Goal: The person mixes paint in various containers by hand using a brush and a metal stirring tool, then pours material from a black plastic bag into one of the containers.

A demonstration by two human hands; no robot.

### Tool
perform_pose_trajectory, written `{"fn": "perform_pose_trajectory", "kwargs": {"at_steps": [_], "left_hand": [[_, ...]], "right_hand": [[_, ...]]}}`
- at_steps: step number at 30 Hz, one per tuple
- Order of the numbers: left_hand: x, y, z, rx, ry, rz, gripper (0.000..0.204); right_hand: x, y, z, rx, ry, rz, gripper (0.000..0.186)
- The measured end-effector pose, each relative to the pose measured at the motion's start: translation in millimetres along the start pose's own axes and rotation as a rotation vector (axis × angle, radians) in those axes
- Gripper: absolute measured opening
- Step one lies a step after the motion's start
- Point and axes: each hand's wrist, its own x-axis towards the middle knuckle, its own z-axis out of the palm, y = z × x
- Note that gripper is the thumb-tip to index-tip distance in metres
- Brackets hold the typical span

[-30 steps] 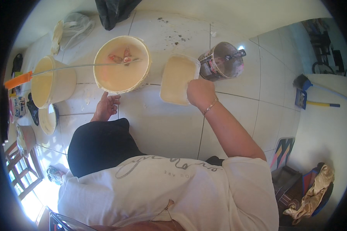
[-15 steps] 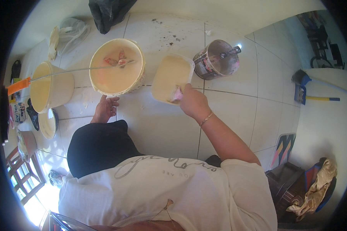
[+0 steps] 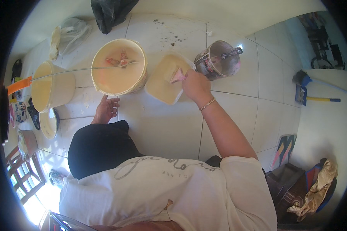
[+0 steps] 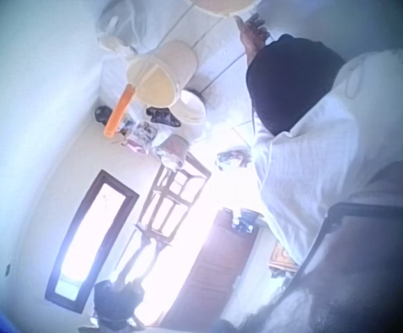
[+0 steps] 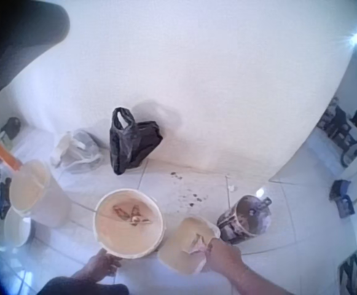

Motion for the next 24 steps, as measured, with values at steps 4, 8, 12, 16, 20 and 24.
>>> {"fn": "perform_pose_trajectory", "kwargs": {"at_steps": [4, 8, 12, 16, 20, 24], "left_hand": [[-1.0, -0.8, -2.0, -0.054, 0.035, -0.004, 0.073], [-2.7, 1.4, 0.7, -0.009, 0.005, -0.009, 0.068], [-3.1, 2.9, 3.4, 0.010, 0.012, -0.005, 0.068], [-2.0, 1.5, 2.4, -0.005, 0.005, -0.017, 0.068], [-1.9, 1.7, 1.9, -0.010, -0.005, -0.007, 0.067], [-3.4, 1.0, 1.4, -0.007, 0.005, -0.010, 0.068]], "right_hand": [[10.2, 0.9, -13.7, -0.029, 0.093, -0.085, 0.017], [13.6, -6.2, -3.1, -0.208, 0.204, -0.164, 0.015], [5.8, -21.3, 14.6, -0.279, 0.208, -0.237, 0.018], [-9.4, -26.8, 18.5, -0.272, 0.167, -0.325, 0.017], [-20.7, -16.3, 5.4, -0.282, 0.133, -0.443, 0.015], [-21.3, -5.7, -17.1, -0.320, 0.128, -0.382, 0.019]]}}
